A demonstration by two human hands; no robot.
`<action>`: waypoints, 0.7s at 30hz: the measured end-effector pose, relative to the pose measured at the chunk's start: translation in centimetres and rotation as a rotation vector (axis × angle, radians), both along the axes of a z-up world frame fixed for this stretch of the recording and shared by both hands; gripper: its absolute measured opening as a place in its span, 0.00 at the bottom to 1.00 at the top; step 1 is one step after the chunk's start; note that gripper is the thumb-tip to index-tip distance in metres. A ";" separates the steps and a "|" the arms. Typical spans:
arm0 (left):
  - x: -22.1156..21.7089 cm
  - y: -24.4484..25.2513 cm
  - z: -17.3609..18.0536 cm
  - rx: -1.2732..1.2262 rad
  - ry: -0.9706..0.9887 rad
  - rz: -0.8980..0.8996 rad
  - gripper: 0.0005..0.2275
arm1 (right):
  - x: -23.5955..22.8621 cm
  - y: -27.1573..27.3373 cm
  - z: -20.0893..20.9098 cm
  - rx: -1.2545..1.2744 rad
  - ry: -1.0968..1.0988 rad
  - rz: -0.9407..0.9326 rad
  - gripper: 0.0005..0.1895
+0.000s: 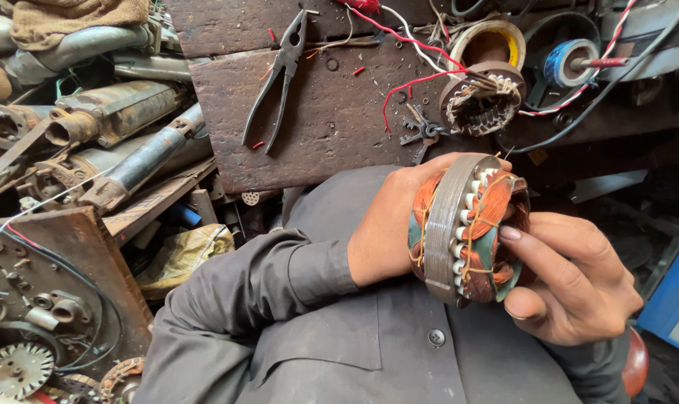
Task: The person holds a motor stator and repeatedly adjusts and presses the copper windings with their fingers. They rotate the stator to access different sections, ensuring the coils are seated correctly within the slots. The person occasionally points to specific areas of the winding while holding the component.
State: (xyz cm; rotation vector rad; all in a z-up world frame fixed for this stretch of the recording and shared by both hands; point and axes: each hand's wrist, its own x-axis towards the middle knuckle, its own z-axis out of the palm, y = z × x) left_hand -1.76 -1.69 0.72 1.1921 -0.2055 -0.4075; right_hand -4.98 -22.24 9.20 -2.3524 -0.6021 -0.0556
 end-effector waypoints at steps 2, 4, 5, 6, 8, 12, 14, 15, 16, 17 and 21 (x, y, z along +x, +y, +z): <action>0.0 -0.2 0.1 -0.027 0.019 0.010 0.23 | 0.1 -0.2 -0.1 0.003 -0.011 0.007 0.29; 0.2 -0.3 0.1 -0.057 0.033 0.016 0.23 | 0.3 -0.3 -0.2 -0.001 -0.020 0.012 0.29; 0.3 -0.4 0.0 -0.066 0.034 0.017 0.22 | 0.5 -0.4 -0.2 -0.006 -0.021 0.014 0.29; 0.5 -0.4 0.0 -0.060 0.032 0.017 0.22 | 0.6 -0.5 -0.3 -0.002 -0.024 0.017 0.29; 0.7 -0.6 -0.2 -0.030 0.026 0.020 0.21 | 1.0 -0.5 -0.5 0.017 -0.028 0.026 0.29; 1.3 -0.5 -0.2 -0.054 0.050 0.032 0.21 | 1.6 -0.3 -0.5 -0.008 -0.010 0.007 0.29; 1.8 -0.4 -0.3 -0.032 0.045 0.037 0.21 | 2.0 -0.2 -0.6 -0.010 -0.003 0.000 0.29; 2.0 -0.4 -0.3 -0.019 0.042 0.039 0.21 | 2.3 -0.2 -0.7 -0.007 0.000 -0.003 0.29; 2.2 -0.4 -0.3 -0.007 0.039 0.041 0.21 | 2.5 -0.1 -0.7 -0.003 0.002 -0.005 0.29; 2.4 -0.3 -0.3 -0.004 0.042 0.043 0.21 | 2.8 0.0 -0.8 0.000 0.005 -0.008 0.29; 2.8 -0.2 -0.4 0.013 0.062 0.036 0.22 | 3.5 0.2 -0.8 0.004 0.024 -0.013 0.29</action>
